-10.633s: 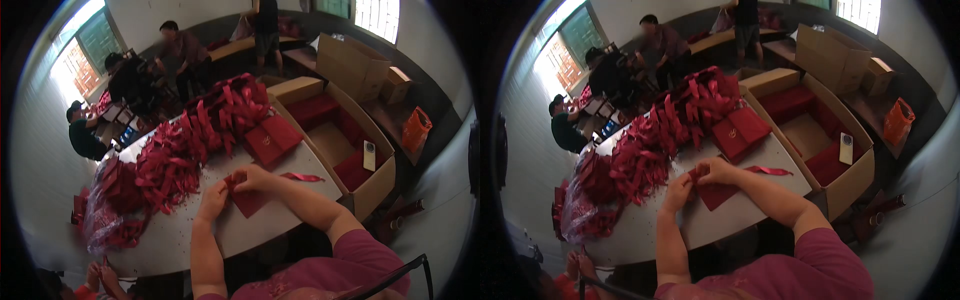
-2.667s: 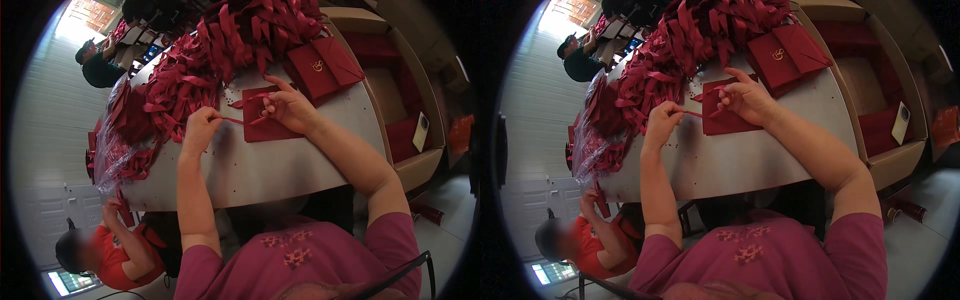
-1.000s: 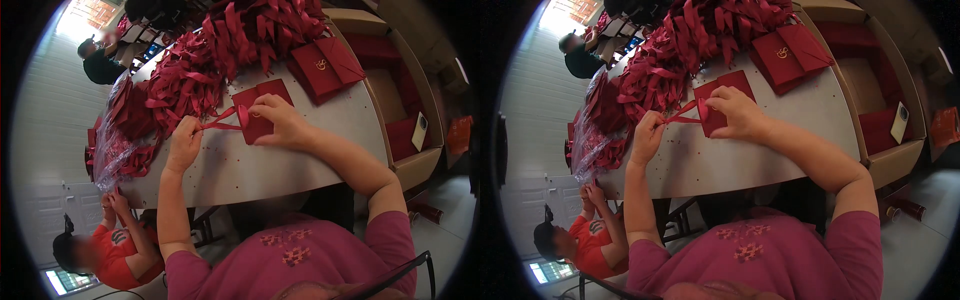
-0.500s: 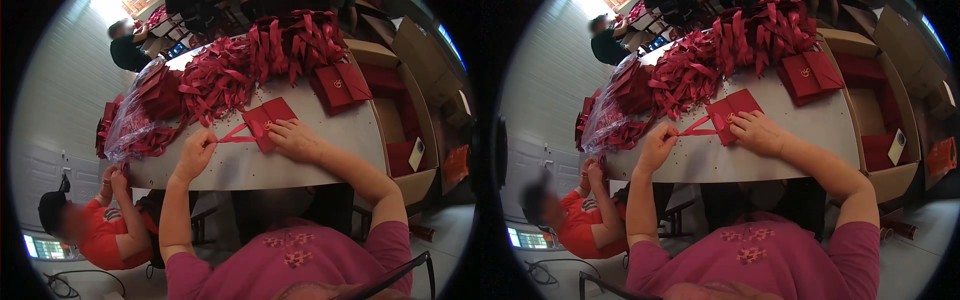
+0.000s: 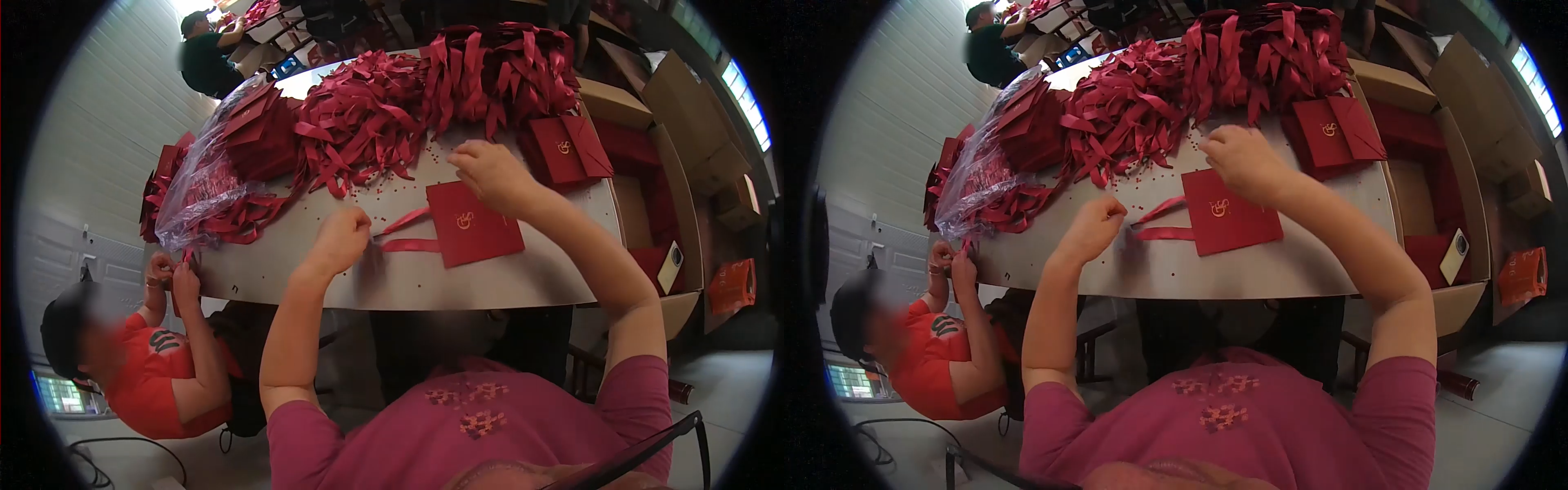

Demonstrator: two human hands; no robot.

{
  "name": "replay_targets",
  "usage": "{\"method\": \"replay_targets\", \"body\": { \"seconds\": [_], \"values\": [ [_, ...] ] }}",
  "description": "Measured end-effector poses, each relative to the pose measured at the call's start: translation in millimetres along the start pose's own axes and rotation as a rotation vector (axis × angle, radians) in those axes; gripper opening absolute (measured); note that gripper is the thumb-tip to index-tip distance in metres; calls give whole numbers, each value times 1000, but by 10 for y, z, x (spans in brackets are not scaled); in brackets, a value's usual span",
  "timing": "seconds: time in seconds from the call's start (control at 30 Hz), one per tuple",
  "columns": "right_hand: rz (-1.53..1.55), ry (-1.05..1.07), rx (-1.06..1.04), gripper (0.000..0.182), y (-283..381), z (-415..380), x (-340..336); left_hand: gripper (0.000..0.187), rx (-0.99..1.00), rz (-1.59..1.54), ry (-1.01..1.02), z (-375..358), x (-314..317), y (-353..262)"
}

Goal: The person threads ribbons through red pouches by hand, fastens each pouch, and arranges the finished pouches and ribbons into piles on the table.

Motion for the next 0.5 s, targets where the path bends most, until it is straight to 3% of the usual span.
{"method": "replay_targets", "body": {
  "seconds": [0.03, 0.1, 0.13, 0.2, 0.3, 0.37, 0.4, 0.43, 0.5],
  "values": [
    [4, 10, -4, 31, 88, -66, 149, 21, -10, -5, 2, -2, 10, 11],
    [-69, -116, -53, 49, 273, -247, 369, 18, 152, 184, -468, -180, -348, -256],
    [-65, 58, -32, 61, 259, -250, 621, 18, 143, 180, -458, -189, -348, -400],
    [-99, 48, -22, 62, 308, -307, 727, 19, -11, -136, -167, -43, -70, -521],
    [-149, 2, -36, 59, 238, -268, 741, 27, 89, 74, -89, 210, 414, -840],
    [431, -34, 5, 55, -53, -223, 674, 30, 102, 112, -97, 376, 562, -937],
    [564, -210, 51, 43, -142, -222, 449, 31, 67, 101, -73, 452, 607, -935],
    [557, -200, 39, 43, -107, -138, 324, 32, 30, 88, -46, 508, 655, -914],
    [243, -378, -23, 30, 51, 49, -197, 31, 62, 33, -124, 557, 647, -881]
  ]
}}
Point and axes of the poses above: each hand's wrist, its own z-axis towards the middle knuckle, its own x-axis out of the palm, y = z × x, the point moved 10 cm from there along z, towards the middle knuckle, and after that the axes turned 8 degrees about y, right-handed, at the moved point
